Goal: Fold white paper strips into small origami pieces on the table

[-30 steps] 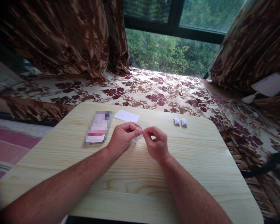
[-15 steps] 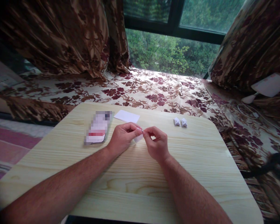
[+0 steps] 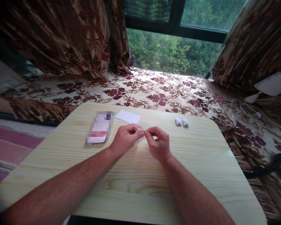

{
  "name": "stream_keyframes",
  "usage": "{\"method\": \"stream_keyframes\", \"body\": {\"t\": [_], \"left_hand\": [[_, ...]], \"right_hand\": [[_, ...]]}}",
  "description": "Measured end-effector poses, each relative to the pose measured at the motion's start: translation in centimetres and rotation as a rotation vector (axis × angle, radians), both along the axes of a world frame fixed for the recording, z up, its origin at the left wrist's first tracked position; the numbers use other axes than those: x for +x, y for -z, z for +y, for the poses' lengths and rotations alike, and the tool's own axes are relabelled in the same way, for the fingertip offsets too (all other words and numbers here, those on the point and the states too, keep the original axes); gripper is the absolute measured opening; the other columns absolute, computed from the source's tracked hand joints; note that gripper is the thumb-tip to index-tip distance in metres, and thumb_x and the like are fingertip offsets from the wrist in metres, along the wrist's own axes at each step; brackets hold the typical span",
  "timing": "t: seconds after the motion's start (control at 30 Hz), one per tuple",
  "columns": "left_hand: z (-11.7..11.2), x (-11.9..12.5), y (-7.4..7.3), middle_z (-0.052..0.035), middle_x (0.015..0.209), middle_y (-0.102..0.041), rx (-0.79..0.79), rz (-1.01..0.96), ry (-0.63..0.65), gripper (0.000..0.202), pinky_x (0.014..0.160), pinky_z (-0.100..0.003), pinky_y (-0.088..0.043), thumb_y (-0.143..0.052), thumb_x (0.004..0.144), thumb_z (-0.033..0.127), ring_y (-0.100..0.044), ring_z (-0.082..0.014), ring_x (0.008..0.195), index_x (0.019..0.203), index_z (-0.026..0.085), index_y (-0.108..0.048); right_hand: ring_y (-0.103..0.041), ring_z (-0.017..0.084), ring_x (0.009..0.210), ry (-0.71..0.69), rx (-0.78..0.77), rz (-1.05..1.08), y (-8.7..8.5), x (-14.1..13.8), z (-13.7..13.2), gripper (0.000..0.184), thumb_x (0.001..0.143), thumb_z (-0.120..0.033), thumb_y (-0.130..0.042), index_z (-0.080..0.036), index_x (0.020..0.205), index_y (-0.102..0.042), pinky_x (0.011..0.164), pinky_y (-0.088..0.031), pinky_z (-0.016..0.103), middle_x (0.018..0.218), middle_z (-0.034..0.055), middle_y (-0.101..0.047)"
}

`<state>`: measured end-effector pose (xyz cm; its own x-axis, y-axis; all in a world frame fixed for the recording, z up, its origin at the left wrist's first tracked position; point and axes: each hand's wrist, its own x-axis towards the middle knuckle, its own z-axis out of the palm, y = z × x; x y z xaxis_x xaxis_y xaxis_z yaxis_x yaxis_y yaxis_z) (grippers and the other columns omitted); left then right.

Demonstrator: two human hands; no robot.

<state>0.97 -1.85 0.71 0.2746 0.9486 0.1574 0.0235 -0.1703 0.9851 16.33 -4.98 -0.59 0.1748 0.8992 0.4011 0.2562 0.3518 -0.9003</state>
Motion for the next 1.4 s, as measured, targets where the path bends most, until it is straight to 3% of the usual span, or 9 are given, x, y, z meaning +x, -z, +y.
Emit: {"method": "stream_keyframes", "body": {"t": [0.37,0.83,1.4], "left_hand": [[-0.06,0.04,0.03,-0.0002,0.065,-0.058,0.011,0.042,-0.012,0.028,0.056,-0.023,-0.038,-0.072,0.077,0.039,-0.05,-0.0108,0.061,0.069,0.013,-0.064],[0.21,-0.07,0.52,-0.0022,0.069,-0.062,-0.032,-0.011,-0.002,0.03,0.057,-0.024,-0.04,-0.072,0.077,0.041,-0.052,-0.0119,0.063,0.079,0.012,-0.069],[0.17,0.01,0.34,0.0001,0.062,-0.058,-0.06,0.015,-0.052,0.027,0.052,-0.023,-0.035,-0.071,0.077,0.039,-0.048,-0.01,0.057,0.071,0.013,-0.066]], "right_hand": [[-0.056,0.013,0.063,0.017,0.006,0.005,-0.01,0.03,0.0,0.006,0.082,-0.02,-0.067,-0.018,0.076,-0.066,0.062,-0.046,0.026,0.07,0.0003,-0.065],[-0.054,0.012,0.06,0.017,-0.009,0.011,-0.24,-0.06,-0.17,0.008,0.082,-0.022,-0.068,-0.018,0.075,-0.066,0.058,-0.044,0.025,0.066,-0.0005,-0.063],[-0.056,0.013,0.062,0.0,-0.021,-0.006,-0.1,-0.1,-0.13,0.008,0.083,-0.022,-0.068,-0.018,0.076,-0.067,0.059,-0.045,0.026,0.069,0.001,-0.065]]}}
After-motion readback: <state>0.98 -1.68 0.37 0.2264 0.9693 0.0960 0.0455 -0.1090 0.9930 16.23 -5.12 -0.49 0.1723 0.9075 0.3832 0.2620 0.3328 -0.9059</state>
